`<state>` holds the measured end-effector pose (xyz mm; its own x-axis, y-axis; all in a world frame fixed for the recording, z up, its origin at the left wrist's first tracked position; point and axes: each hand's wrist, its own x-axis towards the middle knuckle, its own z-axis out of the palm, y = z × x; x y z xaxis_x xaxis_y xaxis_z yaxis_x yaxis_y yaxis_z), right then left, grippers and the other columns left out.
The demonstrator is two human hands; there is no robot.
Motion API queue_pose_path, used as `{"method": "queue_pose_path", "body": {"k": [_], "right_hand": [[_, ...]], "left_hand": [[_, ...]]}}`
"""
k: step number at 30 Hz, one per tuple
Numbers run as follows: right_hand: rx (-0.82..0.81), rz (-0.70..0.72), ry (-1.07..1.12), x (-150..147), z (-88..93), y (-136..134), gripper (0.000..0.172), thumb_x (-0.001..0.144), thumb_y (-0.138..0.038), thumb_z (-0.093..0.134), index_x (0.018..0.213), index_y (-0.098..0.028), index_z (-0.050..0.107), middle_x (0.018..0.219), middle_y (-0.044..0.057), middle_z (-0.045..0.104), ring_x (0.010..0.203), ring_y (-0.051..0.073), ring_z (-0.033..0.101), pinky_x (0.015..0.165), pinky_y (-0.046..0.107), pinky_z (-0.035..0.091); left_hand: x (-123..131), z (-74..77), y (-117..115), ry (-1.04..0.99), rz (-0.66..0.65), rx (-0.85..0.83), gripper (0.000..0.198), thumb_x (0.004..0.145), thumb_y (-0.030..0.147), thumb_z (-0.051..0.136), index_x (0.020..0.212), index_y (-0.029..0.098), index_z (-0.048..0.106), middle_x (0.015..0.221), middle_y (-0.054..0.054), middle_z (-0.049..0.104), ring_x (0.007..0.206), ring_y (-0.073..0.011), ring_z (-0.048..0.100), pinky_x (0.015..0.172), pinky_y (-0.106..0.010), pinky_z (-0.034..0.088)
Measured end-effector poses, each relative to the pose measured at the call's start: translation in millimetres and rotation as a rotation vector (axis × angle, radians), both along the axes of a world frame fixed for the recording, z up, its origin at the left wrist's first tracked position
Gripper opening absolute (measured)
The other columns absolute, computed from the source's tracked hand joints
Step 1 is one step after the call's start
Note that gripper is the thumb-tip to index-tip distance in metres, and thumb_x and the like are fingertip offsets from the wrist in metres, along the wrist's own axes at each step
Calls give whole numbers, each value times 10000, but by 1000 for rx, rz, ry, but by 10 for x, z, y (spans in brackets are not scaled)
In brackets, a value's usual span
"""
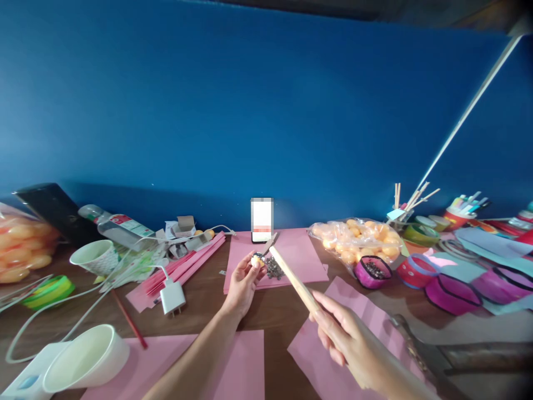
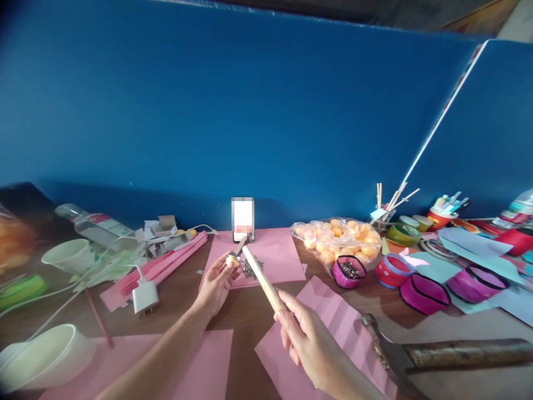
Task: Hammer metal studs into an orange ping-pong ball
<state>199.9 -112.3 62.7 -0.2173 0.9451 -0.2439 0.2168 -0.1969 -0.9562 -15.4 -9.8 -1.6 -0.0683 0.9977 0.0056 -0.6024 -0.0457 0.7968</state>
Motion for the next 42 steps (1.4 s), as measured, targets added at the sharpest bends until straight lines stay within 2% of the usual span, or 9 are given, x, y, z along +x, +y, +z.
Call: {"method": "queue_pose_path", "body": {"k": [10, 12, 14, 17, 21, 25, 30, 35, 42], "right_hand": [[55, 52, -92, 40, 36, 97, 461, 887, -486, 333, 1281, -252, 378, 606, -50, 433, 425, 67, 335, 409, 203, 314], [192, 49, -225, 86, 48, 175, 432, 899, -444, 318, 1281, -254, 383, 657, -20, 487, 479, 96, 429, 461, 226, 387], [402, 10, -428, 135, 33, 273, 396, 901, -373, 327, 1270, -250, 405, 833, 42, 556, 681, 152, 542, 613, 271, 457], [607, -37, -758, 193, -42, 425, 400, 889, -238, 308, 1278, -227, 399, 1029, 100, 538, 880, 207, 553, 742, 314, 450], [588, -43, -1088, 228, -175, 578, 420, 871, -157, 314, 1279, -212, 399, 1021, 115, 513, 756, 191, 584, 631, 277, 442], [547, -37, -1249, 220, -265, 667, 397, 866, -132, 356, 1255, -167, 425, 974, 114, 506, 742, 182, 585, 621, 250, 411], [509, -58, -1330, 218, -349, 724, 408, 866, -119, 353, 1266, -182, 401, 948, 106, 510, 732, 191, 566, 569, 254, 381], [622, -41, -1361, 243, -329, 721, 379, 835, -135, 438, 1210, -177, 463, 952, 117, 545, 900, 256, 521, 723, 310, 397], [668, 50, -1034, -46, -134, 923, 238, 877, -186, 379, 1015, -208, 572, 1059, 78, 598, 907, 197, 569, 763, 279, 405]], "left_hand": [[1, 4, -9, 46, -2, -14, 535, 694, 234, 682, 1194, 204, 494, 854, -15, 621, 815, -126, 620, 871, -305, 445], [4, 13, -18, 66, 2, -18, 540, 700, 241, 676, 1203, 196, 486, 856, -23, 624, 803, -122, 617, 853, -300, 452], [8, 26, -27, 80, 20, -24, 531, 708, 254, 667, 1203, 190, 485, 859, -28, 625, 797, -116, 613, 821, -274, 461], [15, 43, -33, 75, 45, -35, 514, 709, 267, 664, 1188, 187, 496, 880, -33, 622, 793, -109, 611, 774, -239, 470], [19, 39, -18, 77, 50, -50, 510, 693, 272, 677, 1168, 188, 510, 896, -39, 625, 786, -109, 613, 752, -230, 477], [14, 13, 1, 82, 61, -53, 518, 679, 279, 687, 1158, 183, 516, 904, -45, 629, 769, -107, 613, 735, -228, 484], [10, 7, 0, 73, 64, -45, 530, 667, 282, 694, 1155, 173, 519, 904, -53, 631, 771, -112, 614, 734, -238, 488], [12, 16, -4, 62, 51, -43, 519, 672, 284, 692, 1150, 175, 521, 888, -44, 630, 762, -109, 617, 719, -226, 487], [8, -10, -7, 65, 30, -44, 495, 697, 280, 672, 1160, 194, 517, 910, -40, 624, 791, -109, 617, 746, -226, 482]]}}
